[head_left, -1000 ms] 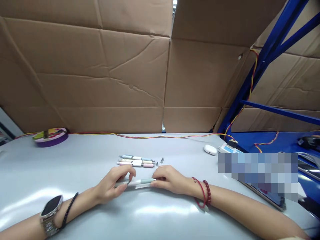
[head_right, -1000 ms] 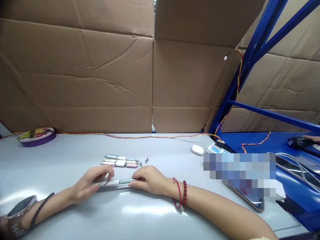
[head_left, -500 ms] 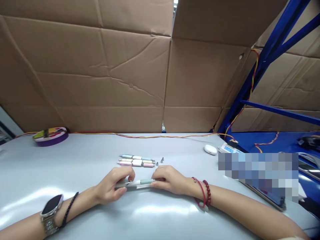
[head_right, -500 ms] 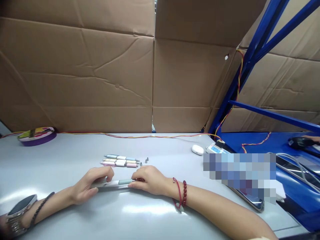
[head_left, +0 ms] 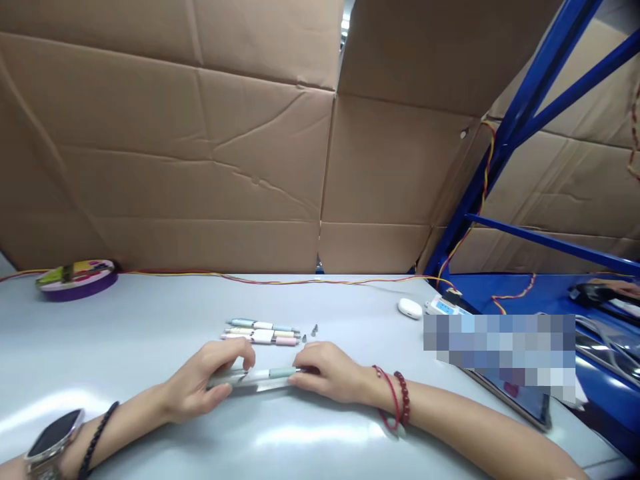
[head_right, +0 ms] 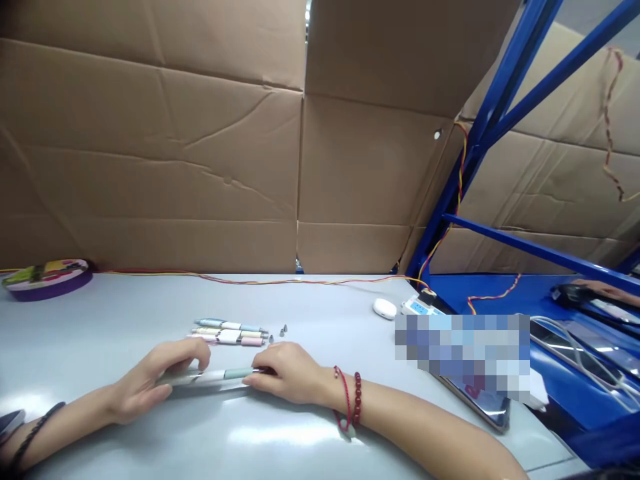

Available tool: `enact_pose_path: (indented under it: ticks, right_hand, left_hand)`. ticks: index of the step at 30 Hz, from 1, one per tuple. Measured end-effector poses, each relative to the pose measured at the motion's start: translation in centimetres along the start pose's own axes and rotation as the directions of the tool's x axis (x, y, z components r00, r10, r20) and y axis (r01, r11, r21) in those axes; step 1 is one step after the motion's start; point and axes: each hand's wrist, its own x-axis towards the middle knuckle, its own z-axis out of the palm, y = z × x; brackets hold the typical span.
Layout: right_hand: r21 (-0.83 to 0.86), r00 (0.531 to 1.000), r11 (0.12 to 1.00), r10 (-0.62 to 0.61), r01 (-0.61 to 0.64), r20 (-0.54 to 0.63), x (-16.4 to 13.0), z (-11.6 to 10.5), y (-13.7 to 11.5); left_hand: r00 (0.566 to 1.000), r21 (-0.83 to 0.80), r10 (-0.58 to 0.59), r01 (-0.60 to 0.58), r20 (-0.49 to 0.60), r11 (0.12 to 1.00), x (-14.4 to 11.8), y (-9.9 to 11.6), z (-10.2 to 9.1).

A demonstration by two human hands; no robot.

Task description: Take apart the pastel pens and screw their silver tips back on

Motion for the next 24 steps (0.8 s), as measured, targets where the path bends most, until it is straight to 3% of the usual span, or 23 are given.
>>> enact_pose_path:
  ticks: [12,20,24]
  right_hand:
    - [-0.049,0.999,0.998,-0.049,0.049,0.013,0.0,0.2,-0.2]
    - [-0.163,0.988,0.975,-0.15,0.151,0.019,-0.2,0.4,-0.2]
    - [-0.166,0.986,0.972,-0.168,0.168,0.011,-0.3,0.3,-0.4]
  left_hand:
    - [1.0,-0.01,-0.015,0.015,-0.008,1.0,0.1,-0.2,1.1]
    - [0.986,0.105,0.166,-0.163,-0.019,0.981,-0.1,0.4,2.0]
    - [0.966,0.193,0.25,-0.259,0.072,0.946,0.0,0.9,2.4]
